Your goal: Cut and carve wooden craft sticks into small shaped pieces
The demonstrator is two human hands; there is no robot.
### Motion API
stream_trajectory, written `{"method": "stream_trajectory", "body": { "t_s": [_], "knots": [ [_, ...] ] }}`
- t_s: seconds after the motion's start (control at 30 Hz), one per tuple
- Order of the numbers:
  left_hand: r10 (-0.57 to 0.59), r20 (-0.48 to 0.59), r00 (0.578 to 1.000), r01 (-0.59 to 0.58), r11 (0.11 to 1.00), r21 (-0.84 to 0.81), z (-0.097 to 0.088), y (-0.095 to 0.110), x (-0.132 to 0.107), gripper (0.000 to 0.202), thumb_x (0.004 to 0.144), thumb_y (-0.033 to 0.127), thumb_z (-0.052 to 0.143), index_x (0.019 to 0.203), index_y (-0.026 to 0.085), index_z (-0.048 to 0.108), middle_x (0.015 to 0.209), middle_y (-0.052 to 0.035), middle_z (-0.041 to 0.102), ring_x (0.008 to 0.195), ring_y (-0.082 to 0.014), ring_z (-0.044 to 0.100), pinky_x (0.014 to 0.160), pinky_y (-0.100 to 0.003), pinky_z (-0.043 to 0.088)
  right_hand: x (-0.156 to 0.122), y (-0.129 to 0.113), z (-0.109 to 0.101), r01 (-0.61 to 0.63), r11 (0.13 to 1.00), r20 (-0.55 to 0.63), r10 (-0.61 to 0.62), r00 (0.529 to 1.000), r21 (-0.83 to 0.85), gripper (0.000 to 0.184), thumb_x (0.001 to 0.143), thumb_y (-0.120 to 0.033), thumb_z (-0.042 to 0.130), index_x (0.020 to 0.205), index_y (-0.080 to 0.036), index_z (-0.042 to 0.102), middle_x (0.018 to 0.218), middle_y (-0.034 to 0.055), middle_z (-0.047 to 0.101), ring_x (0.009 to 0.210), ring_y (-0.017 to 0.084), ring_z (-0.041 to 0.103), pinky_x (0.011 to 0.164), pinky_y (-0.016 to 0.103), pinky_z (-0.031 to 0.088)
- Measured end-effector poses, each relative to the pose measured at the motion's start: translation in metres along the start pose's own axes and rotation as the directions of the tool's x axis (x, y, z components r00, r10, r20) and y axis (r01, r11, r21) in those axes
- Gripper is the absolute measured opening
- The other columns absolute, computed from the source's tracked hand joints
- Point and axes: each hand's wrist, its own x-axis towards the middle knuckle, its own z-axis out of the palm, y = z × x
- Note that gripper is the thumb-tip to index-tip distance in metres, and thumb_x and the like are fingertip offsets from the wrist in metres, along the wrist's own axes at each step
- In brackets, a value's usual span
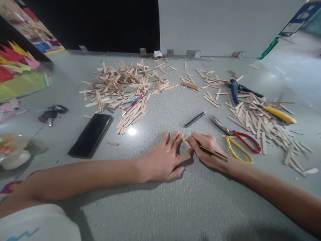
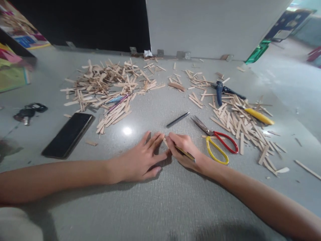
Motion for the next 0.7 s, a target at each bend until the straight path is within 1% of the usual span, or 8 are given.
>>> {"method": "stream_trajectory", "body": {
  "t_s": [0.27,0.4,0.47,0.53,0.57,0.6,0.63,0.7],
  "knots": [
    [0.043,-0.032,0.999,-0.042,0.998,0.040,0.005,-0.007,-0.005,0.063,0.106,0.047,0.054,0.161,0.019,0.044,0.160,-0.0313,0.050,0.153,-0.0530,0.042,0.116,-0.078,0.036,0.001,-0.002,-0.002,-0.011,1.000,0.050,0.010,0.999,0.019,0.033,0.108,-0.025,0.041,0.076,-0.027,0.033,0.061,-0.0070,0.042,0.050,0.010,0.036,0.051,0.025,0.030],
    [0.101,-0.095,0.990,-0.099,0.995,0.030,-0.001,-0.022,-0.005,0.050,0.108,0.036,0.050,0.154,0.015,0.051,0.153,-0.0287,0.058,0.147,-0.0440,0.053,0.116,-0.066,0.045,0.001,0.000,0.000,0.008,0.999,0.055,-0.010,0.998,0.037,0.033,0.108,-0.025,0.040,0.077,-0.027,0.032,0.062,-0.0070,0.042,0.051,0.010,0.037,0.053,0.025,0.031],
    [0.038,-0.127,0.991,-0.041,0.999,-0.018,-0.019,-0.037,-0.004,0.041,0.109,0.024,0.042,0.146,0.017,0.056,0.148,-0.0221,0.064,0.139,-0.0336,0.062,0.116,-0.056,0.049,0.001,0.000,0.002,0.013,0.999,0.050,-0.015,0.999,0.043,0.032,0.109,-0.026,0.039,0.077,-0.027,0.031,0.061,-0.0075,0.040,0.050,0.010,0.036,0.053,0.026,0.030],
    [-0.198,-0.129,0.972,0.196,0.980,-0.024,-0.047,-0.057,-0.007,0.036,0.109,0.025,0.040,0.135,0.016,0.064,0.137,-0.0203,0.070,0.133,-0.0346,0.065,0.115,-0.058,0.049,0.001,0.000,0.004,0.011,0.999,0.050,-0.014,0.999,0.048,0.033,0.109,-0.026,0.040,0.078,-0.028,0.030,0.061,-0.0083,0.036,0.050,0.010,0.035,0.053,0.026,0.028],
    [-0.351,-0.090,0.932,0.351,0.936,-0.010,-0.062,-0.069,-0.011,0.035,0.108,0.029,0.042,0.128,0.013,0.067,0.125,-0.0207,0.074,0.122,-0.0355,0.070,0.108,-0.056,0.054,0.002,0.000,0.004,0.010,0.999,0.052,-0.013,0.999,0.052,0.033,0.109,-0.026,0.040,0.078,-0.028,0.029,0.061,-0.0086,0.034,0.050,0.010,0.034,0.053,0.026,0.027],
    [-0.551,-0.027,0.834,0.551,0.834,0.018,-0.078,-0.081,-0.017,0.037,0.107,0.034,0.045,0.128,0.011,0.066,0.115,-0.0202,0.076,0.109,-0.0347,0.073,0.097,-0.052,0.058,0.002,0.000,0.004,0.011,0.998,0.055,-0.014,0.998,0.057,0.033,0.109,-0.026,0.040,0.078,-0.028,0.028,0.062,-0.0087,0.033,0.051,0.010,0.033,0.053,0.027,0.026],
    [-0.722,0.042,0.690,0.719,0.691,0.069,-0.091,-0.095,-0.025,0.042,0.105,0.041,0.049,0.128,0.009,0.065,0.108,-0.0201,0.076,0.097,-0.0344,0.074,0.087,-0.049,0.060,0.002,0.000,0.004,0.012,0.998,0.059,-0.016,0.998,0.062,0.033,0.108,-0.026,0.040,0.078,-0.028,0.027,0.063,-0.0087,0.032,0.051,0.010,0.032,0.054,0.027,0.026],
    [-0.890,0.207,0.406,0.871,0.445,0.208,-0.111,-0.121,-0.045,0.048,0.094,0.049,0.063,0.117,0.007,0.067,0.098,-0.0184,0.075,0.090,-0.0346,0.073,0.077,-0.042,0.058,0.003,-0.001,0.004,0.021,0.997,0.073,-0.026,0.997,0.073,0.032,0.108,-0.025,0.040,0.079,-0.028,0.027,0.064,-0.0085,0.033,0.052,0.010,0.030,0.055,0.027,0.026]
  ]
}}
